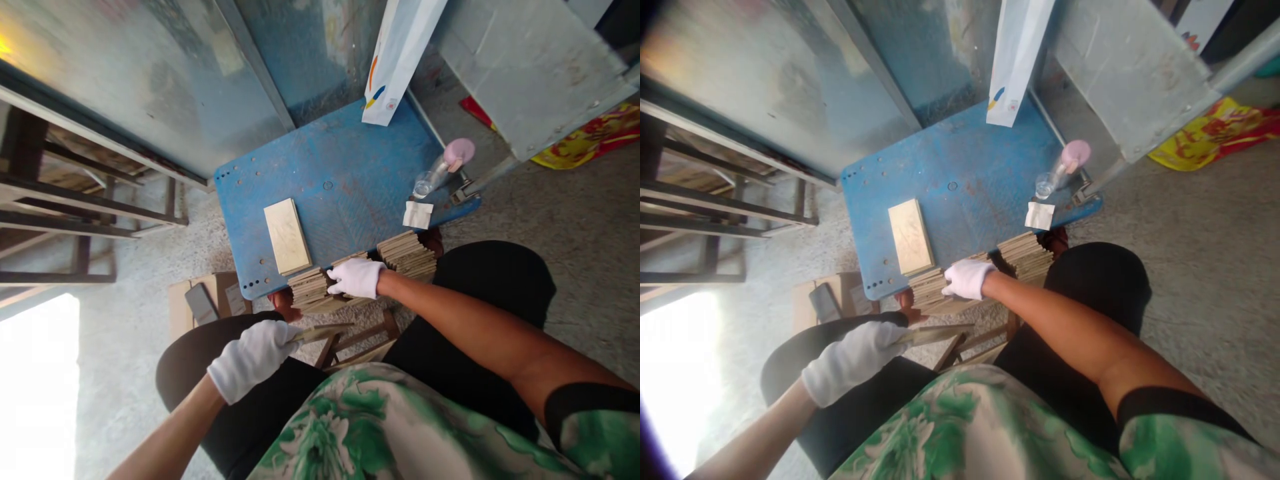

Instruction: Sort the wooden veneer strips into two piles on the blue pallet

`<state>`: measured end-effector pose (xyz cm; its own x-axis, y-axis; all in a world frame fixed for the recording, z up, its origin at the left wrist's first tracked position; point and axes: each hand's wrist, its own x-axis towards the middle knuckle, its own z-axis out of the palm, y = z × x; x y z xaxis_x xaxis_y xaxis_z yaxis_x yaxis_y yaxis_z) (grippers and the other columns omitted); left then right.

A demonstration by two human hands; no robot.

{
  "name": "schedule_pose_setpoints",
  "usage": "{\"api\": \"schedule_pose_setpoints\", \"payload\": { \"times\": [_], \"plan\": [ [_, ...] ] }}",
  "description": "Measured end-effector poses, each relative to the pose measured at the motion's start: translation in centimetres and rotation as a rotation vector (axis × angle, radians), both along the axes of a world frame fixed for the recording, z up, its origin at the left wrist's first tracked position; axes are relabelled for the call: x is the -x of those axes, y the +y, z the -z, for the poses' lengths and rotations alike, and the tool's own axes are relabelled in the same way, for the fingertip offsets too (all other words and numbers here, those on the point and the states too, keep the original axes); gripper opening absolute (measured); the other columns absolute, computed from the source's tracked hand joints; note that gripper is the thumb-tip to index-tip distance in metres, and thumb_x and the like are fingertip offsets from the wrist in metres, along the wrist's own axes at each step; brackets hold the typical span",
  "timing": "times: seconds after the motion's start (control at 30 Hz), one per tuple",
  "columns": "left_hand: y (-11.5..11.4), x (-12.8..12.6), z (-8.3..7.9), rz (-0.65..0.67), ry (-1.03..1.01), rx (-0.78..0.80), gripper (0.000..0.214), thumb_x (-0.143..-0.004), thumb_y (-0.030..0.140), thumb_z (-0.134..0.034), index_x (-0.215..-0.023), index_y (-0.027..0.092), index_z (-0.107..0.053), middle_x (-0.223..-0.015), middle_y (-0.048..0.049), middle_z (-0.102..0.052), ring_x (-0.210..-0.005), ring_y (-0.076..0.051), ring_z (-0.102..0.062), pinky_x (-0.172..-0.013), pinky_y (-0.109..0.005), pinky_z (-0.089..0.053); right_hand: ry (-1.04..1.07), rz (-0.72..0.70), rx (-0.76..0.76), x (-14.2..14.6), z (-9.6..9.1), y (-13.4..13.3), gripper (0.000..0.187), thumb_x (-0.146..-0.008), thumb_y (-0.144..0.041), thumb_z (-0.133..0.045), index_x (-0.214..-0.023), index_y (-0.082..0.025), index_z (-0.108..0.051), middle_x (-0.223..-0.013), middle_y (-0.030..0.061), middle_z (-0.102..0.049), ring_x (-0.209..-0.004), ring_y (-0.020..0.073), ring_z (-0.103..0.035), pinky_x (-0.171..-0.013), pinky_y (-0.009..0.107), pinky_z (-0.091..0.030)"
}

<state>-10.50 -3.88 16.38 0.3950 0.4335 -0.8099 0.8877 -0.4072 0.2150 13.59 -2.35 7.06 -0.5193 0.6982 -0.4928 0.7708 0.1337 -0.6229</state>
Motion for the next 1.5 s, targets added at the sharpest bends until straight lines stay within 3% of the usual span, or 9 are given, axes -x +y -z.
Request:
{"api": "schedule_pose_setpoints", "payload": {
  "times": [0.1,0.27,0.47,0.63,0.83,1.17,1.3,1.4,1.5],
  "plan": [
    [-0.9,-0.8,2.7,0.127,0.049,0.004,0.032,-0.088,0.04,-0.044,-0.099,0.025,-0.07,-0.088,-0.0068,-0.069,-0.081,-0.021,-0.064,-0.072,-0.029,-0.045,0.001,0.132,-0.024,-0.5,0.1,0.7,0.043,-0.085,-0.052,-0.049,-0.108,-0.021,-0.067,-0.105,0.0088,-0.07,-0.096,0.0236,-0.064,-0.071,0.027,-0.042],
    [-1.7,-2.1,7.8,0.142,0.087,0.003,0.033,-0.089,0.039,-0.042,-0.095,0.022,-0.07,-0.089,-0.0074,-0.07,-0.08,-0.019,-0.065,-0.073,-0.026,-0.047,0.003,0.175,-0.026,-0.7,0.0,1.0,0.043,-0.086,-0.053,-0.047,-0.105,-0.021,-0.068,-0.105,0.008,-0.071,-0.096,0.0233,-0.065,-0.072,0.027,-0.042],
    [-2.2,-2.5,12.8,0.072,0.102,-0.002,0.034,-0.09,0.038,-0.041,-0.096,0.022,-0.07,-0.094,-0.0087,-0.071,-0.087,-0.023,-0.066,-0.079,-0.03,-0.049,0.031,0.186,-0.034,-0.5,0.4,1.0,0.044,-0.085,-0.053,-0.048,-0.104,-0.019,-0.069,-0.101,0.0086,-0.072,-0.093,0.0239,-0.066,-0.069,0.027,-0.042],
    [-2.5,-2.5,15.4,0.021,0.124,-0.024,0.034,-0.091,0.035,-0.04,-0.1,0.021,-0.069,-0.098,-0.0096,-0.07,-0.09,-0.023,-0.066,-0.081,-0.031,-0.05,0.057,0.212,-0.03,-0.5,0.7,1.1,0.046,-0.085,-0.052,-0.05,-0.113,-0.02,-0.066,-0.105,0.0076,-0.071,-0.098,0.0227,-0.064,-0.071,0.026,-0.042],
    [-2.7,-2.5,16.8,-0.013,0.194,-0.023,0.034,-0.091,0.032,-0.041,-0.098,0.014,-0.069,-0.096,-0.0132,-0.07,-0.09,-0.025,-0.067,-0.081,-0.033,-0.05,0.053,0.208,-0.017,-0.3,0.5,1.1,0.046,-0.086,-0.052,-0.048,-0.114,-0.02,-0.065,-0.105,0.0073,-0.071,-0.096,0.0222,-0.065,-0.069,0.026,-0.042],
    [-3.1,-2.3,16.9,-0.028,0.182,-0.024,0.035,-0.094,0.029,-0.036,-0.103,0.013,-0.067,-0.099,-0.0137,-0.069,-0.094,-0.022,-0.066,-0.084,-0.029,-0.049,0.039,0.205,0.008,-0.2,0.3,1.2,0.046,-0.086,-0.052,-0.048,-0.115,-0.02,-0.065,-0.109,0.0078,-0.07,-0.1,0.0239,-0.064,-0.074,0.027,-0.043],
    [-3.4,-2.8,17.4,-0.027,0.218,-0.036,0.034,-0.093,0.018,-0.035,-0.104,0.011,-0.066,-0.099,-0.0164,-0.068,-0.094,-0.023,-0.066,-0.084,-0.032,-0.049,0.033,0.2,0.008,-0.1,0.1,1.2,0.046,-0.087,-0.051,-0.047,-0.115,-0.019,-0.065,-0.109,0.0086,-0.07,-0.1,0.0243,-0.064,-0.074,0.028,-0.043],
    [-3.4,-3.5,17.1,-0.021,0.255,-0.043,0.036,-0.091,0.01,-0.033,-0.105,0.009,-0.066,-0.099,-0.0194,-0.068,-0.096,-0.027,-0.066,-0.084,-0.037,-0.05,0.037,0.188,0.004,-0.2,0.1,1.3,0.048,-0.087,-0.051,-0.046,-0.116,-0.018,-0.065,-0.108,0.0095,-0.07,-0.098,0.0247,-0.064,-0.072,0.028,-0.043],
    [-3.1,-4.3,16.1,-0.024,0.272,-0.042,0.034,-0.091,0.016,-0.037,-0.105,0.006,-0.067,-0.1,-0.0228,-0.067,-0.098,-0.031,-0.065,-0.084,-0.042,-0.05,0.036,0.188,0.002,-0.2,0.1,1.2,0.048,-0.087,-0.052,-0.046,-0.117,-0.019,-0.064,-0.108,0.0093,-0.07,-0.098,0.0243,-0.064,-0.072,0.028,-0.043]
  ]
}}
